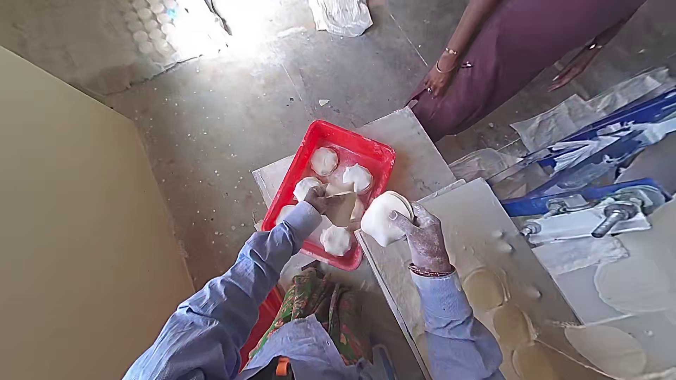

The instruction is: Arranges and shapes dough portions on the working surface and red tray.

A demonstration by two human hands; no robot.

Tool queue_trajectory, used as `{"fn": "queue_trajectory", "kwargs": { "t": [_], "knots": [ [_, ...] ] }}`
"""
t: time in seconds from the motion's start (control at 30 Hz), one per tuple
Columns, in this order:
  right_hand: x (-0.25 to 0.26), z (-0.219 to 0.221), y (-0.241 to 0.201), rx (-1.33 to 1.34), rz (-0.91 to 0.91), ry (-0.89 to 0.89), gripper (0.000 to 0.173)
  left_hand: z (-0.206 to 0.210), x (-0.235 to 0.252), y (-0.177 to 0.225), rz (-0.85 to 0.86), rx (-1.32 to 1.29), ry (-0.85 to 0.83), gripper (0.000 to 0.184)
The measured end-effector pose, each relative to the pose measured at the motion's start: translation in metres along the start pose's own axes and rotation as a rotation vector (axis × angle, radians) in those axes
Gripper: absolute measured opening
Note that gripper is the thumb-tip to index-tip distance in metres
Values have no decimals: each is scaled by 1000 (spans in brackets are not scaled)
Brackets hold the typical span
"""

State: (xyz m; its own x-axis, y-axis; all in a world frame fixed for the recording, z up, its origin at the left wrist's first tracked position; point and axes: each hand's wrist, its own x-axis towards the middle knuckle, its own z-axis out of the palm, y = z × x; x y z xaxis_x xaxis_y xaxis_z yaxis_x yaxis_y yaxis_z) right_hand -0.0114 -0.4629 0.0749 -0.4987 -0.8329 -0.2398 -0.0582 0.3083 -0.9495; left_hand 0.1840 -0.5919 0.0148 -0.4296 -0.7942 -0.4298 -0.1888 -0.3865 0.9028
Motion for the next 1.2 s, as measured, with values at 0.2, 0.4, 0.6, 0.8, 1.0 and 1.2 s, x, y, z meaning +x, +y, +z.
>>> {"fn": "queue_trajectory", "kwargs": {
  "t": [0.2,0.4,0.6,0.8,1.0,1.2],
  "knots": [
    [67,101,-19,78,35,-300,33,-46,56,-3,-136,-256,107,21],
    [110,153,26,-187,112,-313,29,-62,88,-68,-148,-481,192,31],
    [151,164,55,-383,35,-66,43,-68,102,-53,-316,-545,131,28],
    [218,188,95,683,572,-81,78,-73,162,-34,-286,-563,78,34],
    [268,224,119,74,491,-179,43,-89,227,-55,-316,227,240,49],
    [264,240,114,-495,275,-116,53,-80,231,-78,-165,781,212,75]
  ]
}}
